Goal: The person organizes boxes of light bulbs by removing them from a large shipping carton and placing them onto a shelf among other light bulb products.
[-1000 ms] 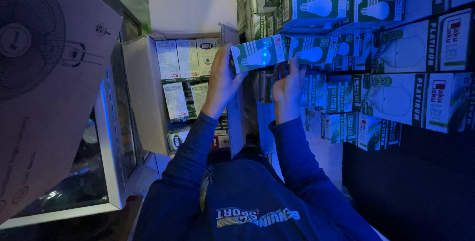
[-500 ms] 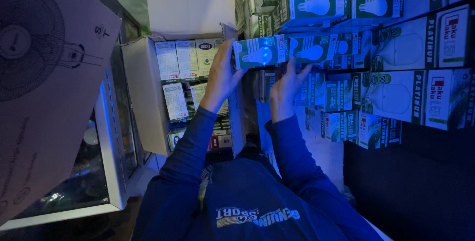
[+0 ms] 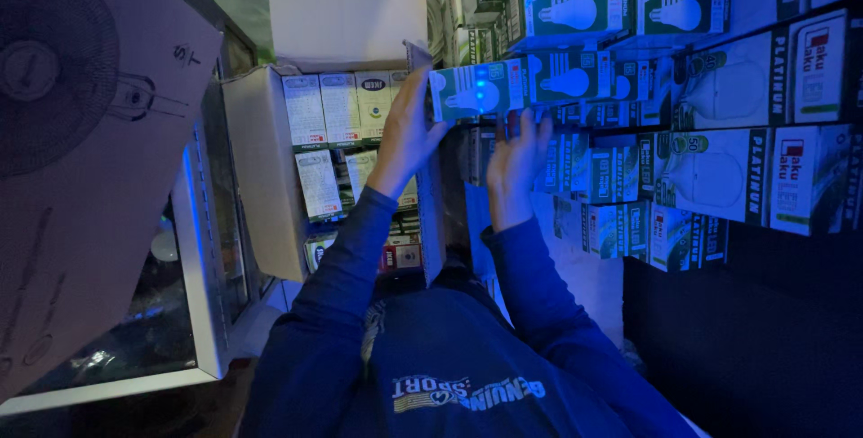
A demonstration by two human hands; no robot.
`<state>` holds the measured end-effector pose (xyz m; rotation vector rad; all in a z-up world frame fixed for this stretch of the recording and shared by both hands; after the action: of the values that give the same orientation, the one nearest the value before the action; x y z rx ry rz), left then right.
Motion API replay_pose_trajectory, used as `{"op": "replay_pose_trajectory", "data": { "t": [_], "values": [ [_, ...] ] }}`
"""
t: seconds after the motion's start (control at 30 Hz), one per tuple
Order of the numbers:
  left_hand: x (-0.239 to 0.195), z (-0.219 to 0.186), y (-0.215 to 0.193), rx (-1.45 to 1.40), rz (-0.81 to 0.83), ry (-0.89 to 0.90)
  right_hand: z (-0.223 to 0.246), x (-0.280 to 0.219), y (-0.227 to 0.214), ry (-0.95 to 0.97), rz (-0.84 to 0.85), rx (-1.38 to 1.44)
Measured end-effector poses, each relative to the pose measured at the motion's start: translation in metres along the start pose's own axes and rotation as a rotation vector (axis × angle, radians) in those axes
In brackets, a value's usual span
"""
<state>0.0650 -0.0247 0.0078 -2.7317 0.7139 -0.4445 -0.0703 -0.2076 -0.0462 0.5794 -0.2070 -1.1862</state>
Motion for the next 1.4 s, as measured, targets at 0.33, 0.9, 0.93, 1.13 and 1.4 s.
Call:
{"op": "replay_pose_trajectory", "data": {
  "t": [0.33, 0.9, 0.93, 1.13, 1.4],
  "values": [
    [-0.002, 0.002, 0.009, 0.035, -0.004, -0.015, 0.08, -0.024, 0.049, -1.0, 0.486, -1.518],
    [0.011, -0.013, 0.09, -0.125, -0.071, -0.089, 0.035, -0.054, 0.012, -0.371, 0.486, -0.622],
    [0.009, -0.015, 0.095, -0.155, -0.105, -0.087, 0.033, -0.053, 0.011, -0.337, 0.505, -0.558],
    [0.007, -0.019, 0.106, -0.231, -0.116, -0.079, 0.039, -0.033, 0.003, -0.27, 0.444, -0.445],
    [0.005, -0.017, 0.12, -0.232, -0.017, 0.013, 0.043, -0.025, 0.008, -0.212, 0.41, -0.28]
  ]
}}
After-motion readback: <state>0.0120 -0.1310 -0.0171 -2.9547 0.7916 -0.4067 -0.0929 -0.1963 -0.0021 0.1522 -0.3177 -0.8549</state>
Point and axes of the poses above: each hand's wrist, its own x-axis towards the middle knuckle, its own y-axis out of the palm, z = x × y, the point moved 4 cm from there along x, towards the middle knuckle, and after that the axes turned 6 degrees about -y, right-handed, at the moved point
